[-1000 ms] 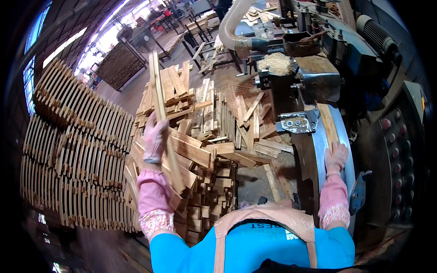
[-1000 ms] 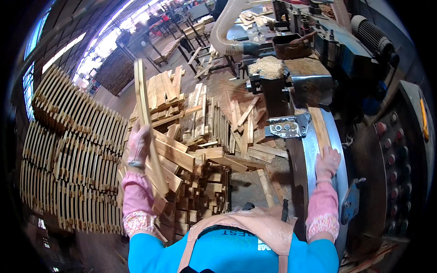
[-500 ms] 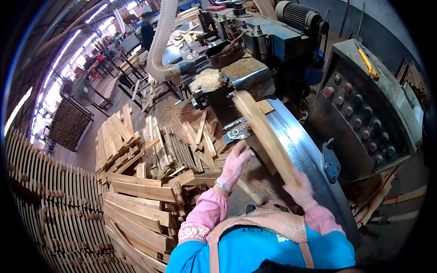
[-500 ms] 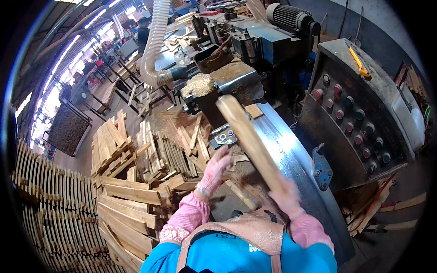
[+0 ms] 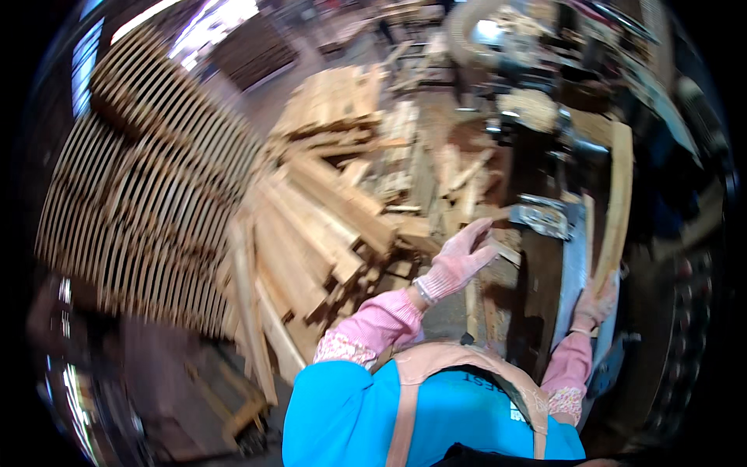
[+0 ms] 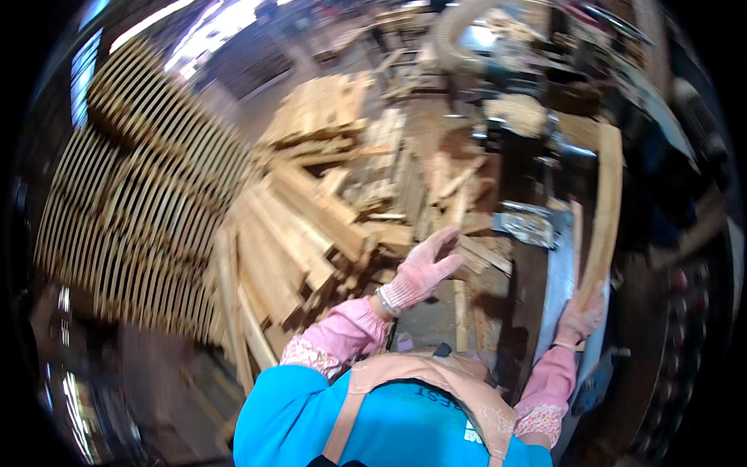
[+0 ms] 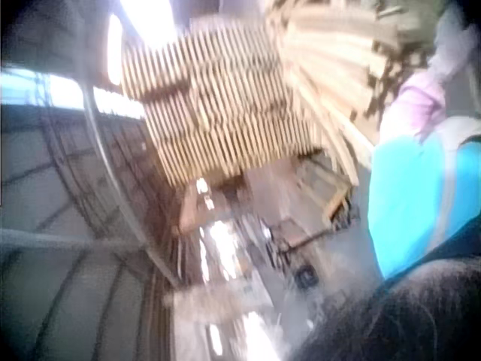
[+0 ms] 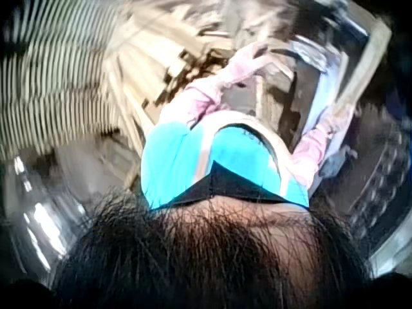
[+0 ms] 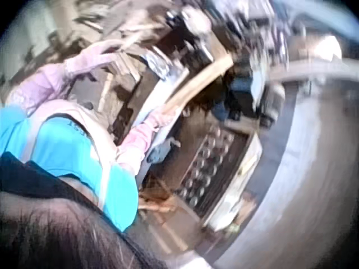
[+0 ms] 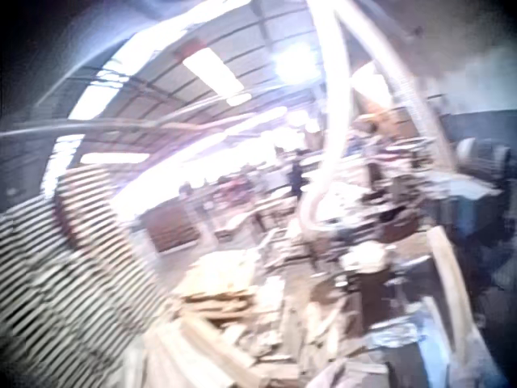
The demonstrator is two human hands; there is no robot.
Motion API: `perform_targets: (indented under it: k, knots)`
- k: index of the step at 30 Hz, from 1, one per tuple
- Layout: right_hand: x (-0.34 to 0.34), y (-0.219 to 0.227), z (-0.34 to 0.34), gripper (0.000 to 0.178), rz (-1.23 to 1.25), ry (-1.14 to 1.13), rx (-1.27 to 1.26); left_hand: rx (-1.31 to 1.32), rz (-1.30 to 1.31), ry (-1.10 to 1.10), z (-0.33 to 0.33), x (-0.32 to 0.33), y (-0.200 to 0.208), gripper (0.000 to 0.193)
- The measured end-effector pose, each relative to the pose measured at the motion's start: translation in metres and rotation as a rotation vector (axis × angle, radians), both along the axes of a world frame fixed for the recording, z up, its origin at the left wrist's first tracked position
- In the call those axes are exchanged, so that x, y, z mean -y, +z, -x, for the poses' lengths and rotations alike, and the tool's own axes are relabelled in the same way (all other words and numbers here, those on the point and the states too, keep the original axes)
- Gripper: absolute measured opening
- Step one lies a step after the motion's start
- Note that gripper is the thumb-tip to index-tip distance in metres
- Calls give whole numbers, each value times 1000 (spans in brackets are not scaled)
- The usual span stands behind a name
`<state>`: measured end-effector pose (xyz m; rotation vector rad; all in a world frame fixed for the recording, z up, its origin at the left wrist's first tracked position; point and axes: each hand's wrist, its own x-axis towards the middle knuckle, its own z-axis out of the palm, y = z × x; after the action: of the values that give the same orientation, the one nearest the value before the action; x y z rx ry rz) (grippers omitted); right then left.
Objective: The person repeatedly picks up wooden planks from a pile and feeds them into a woodworking machine. They handle the planks one at a time, moving them from the input pile to the machine's processing area.
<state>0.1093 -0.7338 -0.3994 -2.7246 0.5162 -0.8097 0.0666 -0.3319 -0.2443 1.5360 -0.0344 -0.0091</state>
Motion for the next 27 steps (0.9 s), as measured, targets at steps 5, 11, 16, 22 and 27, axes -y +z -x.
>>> perform_targets:
  k: [5, 11, 16, 22, 27]
  knots:
    - [-4, 23, -64, 66, -220, 223, -173, 526, -394, 647, 55, -138, 57, 70]
    - [32, -6, 115, 64, -200, 323, -260, -316, -1104, 1299, 276, -346, 61, 82]
    - [47, 25, 242, 64, 154, 242, -516, -1156, -811, 1190, 425, -380, -2, 90]
    - [47, -4, 193, 62, 270, 196, -450, -912, -776, 1223, 502, -428, -78, 64]
    - [29, 11, 106, 53, 295, 266, -320, -868, -1162, 1482, 427, -367, 11, 51]
